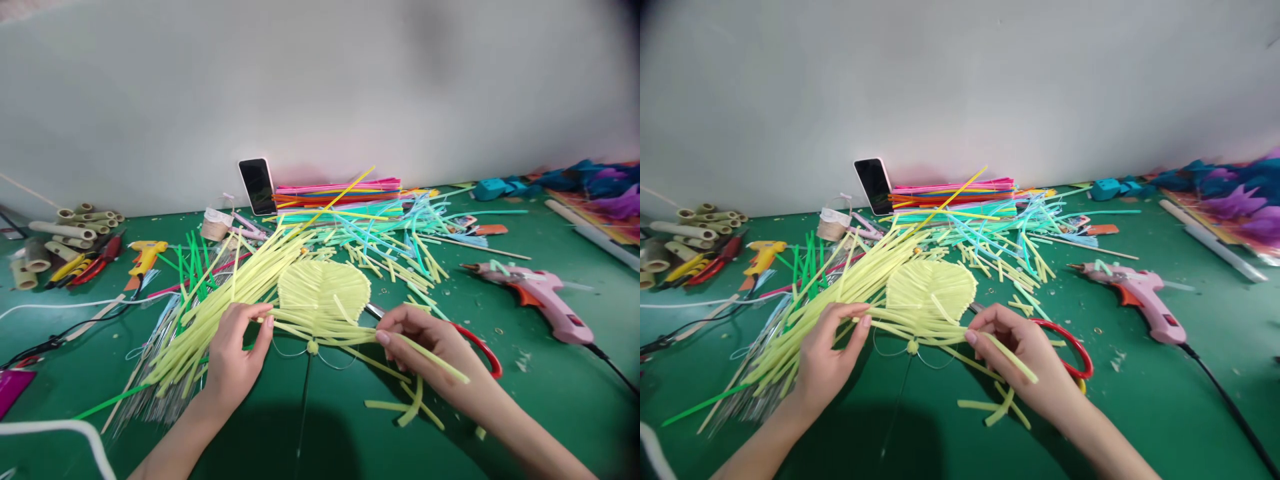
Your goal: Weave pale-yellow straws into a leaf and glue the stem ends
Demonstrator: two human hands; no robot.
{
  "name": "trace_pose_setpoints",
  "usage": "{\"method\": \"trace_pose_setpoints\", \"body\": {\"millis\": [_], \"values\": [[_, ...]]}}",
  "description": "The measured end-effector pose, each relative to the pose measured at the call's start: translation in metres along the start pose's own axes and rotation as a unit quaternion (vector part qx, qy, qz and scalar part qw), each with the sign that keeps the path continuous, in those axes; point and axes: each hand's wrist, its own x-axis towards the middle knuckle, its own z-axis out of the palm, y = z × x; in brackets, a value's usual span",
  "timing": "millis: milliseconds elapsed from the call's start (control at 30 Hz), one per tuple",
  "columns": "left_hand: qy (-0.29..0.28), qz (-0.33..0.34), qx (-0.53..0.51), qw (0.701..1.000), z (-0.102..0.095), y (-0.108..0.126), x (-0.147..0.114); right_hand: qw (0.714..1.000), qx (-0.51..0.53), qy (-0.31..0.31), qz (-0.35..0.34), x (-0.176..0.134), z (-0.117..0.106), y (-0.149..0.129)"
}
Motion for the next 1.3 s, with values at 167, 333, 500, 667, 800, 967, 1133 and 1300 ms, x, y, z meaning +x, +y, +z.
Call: {"method": "trace_pose_setpoints", "body": {"millis": [167, 333, 500, 667, 800, 967, 1133, 1300], "values": [[0.048, -0.037, -0.038, 0.997, -0.004, -0.001, -0.004, 0.999, 0.007, -0.04, -0.008, -0.003, 0.004, 0.006], [-0.001, -0.093, -0.163, 0.982, -0.002, 0.002, -0.009, 0.998, 0.025, -0.058, 0.001, -0.002, 0.009, 0.006], [-0.056, -0.051, -0.179, 0.981, 0.003, 0.007, -0.008, 0.997, 0.031, -0.062, -0.018, -0.001, 0.011, 0.004], [-0.074, -0.099, -0.148, 0.981, 0.003, 0.002, -0.005, 0.996, -0.052, -0.042, -0.051, 0.001, 0.011, 0.004], [-0.094, -0.083, -0.131, 0.983, 0.003, -0.003, -0.003, 0.994, -0.087, -0.044, -0.052, 0.001, 0.014, 0.007], [-0.094, -0.053, -0.153, 0.982, 0.006, -0.004, -0.007, 0.994, -0.082, -0.035, -0.057, 0.001, 0.016, 0.008], [-0.069, -0.112, -0.225, 0.965, 0.004, 0.004, -0.01, 0.99, -0.088, -0.035, -0.101, 0.0, 0.019, 0.004], [-0.122, -0.031, -0.259, 0.958, -0.001, 0.019, -0.007, 0.988, -0.052, -0.019, -0.147, 0.0, 0.03, 0.003]]}}
